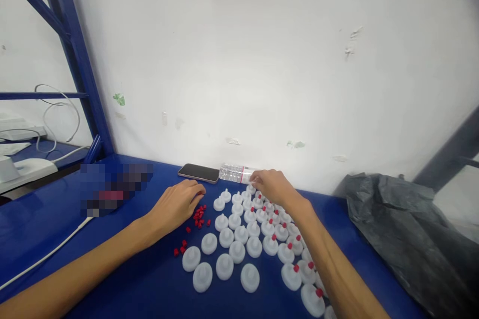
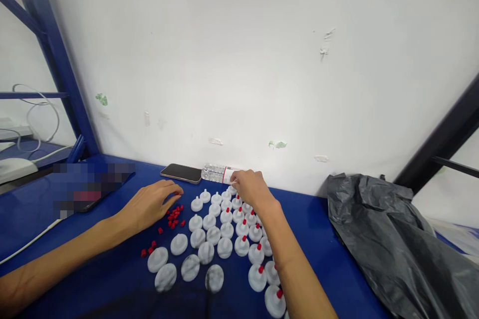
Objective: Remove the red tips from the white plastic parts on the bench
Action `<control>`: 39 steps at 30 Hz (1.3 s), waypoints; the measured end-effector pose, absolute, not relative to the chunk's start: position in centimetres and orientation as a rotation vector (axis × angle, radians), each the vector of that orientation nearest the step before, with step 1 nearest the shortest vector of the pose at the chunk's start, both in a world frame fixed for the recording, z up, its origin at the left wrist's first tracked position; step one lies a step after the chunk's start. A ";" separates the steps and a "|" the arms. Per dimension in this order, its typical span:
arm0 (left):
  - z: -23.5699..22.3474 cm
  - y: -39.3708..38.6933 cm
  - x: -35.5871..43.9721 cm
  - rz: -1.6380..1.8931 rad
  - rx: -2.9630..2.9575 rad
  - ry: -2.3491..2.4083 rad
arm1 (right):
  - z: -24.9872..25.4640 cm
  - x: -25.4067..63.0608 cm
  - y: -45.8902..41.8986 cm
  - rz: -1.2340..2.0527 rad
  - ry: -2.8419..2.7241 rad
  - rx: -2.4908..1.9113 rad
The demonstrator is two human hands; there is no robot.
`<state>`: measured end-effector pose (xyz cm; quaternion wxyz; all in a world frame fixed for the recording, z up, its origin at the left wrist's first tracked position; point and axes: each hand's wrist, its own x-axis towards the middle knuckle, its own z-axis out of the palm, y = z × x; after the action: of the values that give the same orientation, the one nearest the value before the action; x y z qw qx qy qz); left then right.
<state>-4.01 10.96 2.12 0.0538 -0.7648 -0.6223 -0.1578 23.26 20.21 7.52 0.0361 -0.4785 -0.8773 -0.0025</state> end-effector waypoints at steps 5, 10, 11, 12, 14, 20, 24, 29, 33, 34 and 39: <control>2.3 10.7 -3.8 -0.425 -2.309 -1.938 | 7.9 23.9 20.5 -0.100 -2.671 -1.697; 2.3 10.4 -3.7 -0.403 -2.311 -1.966 | 7.9 24.4 20.7 0.009 -2.704 -1.722; 2.3 10.4 -3.7 -0.405 -2.314 -1.969 | 8.1 24.6 20.7 0.044 -2.699 -1.699; 2.3 10.3 -3.7 -0.410 -2.318 -1.968 | 8.4 24.8 20.7 0.078 -2.685 -1.673; 2.3 10.3 -3.7 -0.432 -2.324 -1.962 | 9.1 25.1 20.5 0.137 -2.639 -1.609; 2.9 9.9 -3.4 -0.607 -2.329 -1.877 | 11.0 24.5 19.0 0.327 -2.521 -1.391; 3.5 9.2 -3.0 -0.770 -2.362 -1.732 | 12.0 22.5 16.7 0.509 -2.596 -1.224; 3.2 8.5 -2.2 -0.759 -2.470 -1.526 | 12.6 20.4 14.2 0.764 -2.698 -1.092; 2.7 8.5 -1.8 -0.647 -2.547 -1.393 | 12.5 19.8 13.5 0.872 -2.732 -1.024; 2.7 8.6 -1.7 -0.634 -2.556 -1.378 | 12.5 19.7 13.5 0.895 -2.731 -1.011; 3.3 8.2 -1.6 -0.668 -2.605 -1.385 | 12.6 19.6 13.7 0.963 -2.715 -0.995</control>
<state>-1.58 8.20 3.34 0.0585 -0.8597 -0.4570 -0.2206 19.64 13.66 12.65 0.0469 -0.3260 -0.8900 0.3155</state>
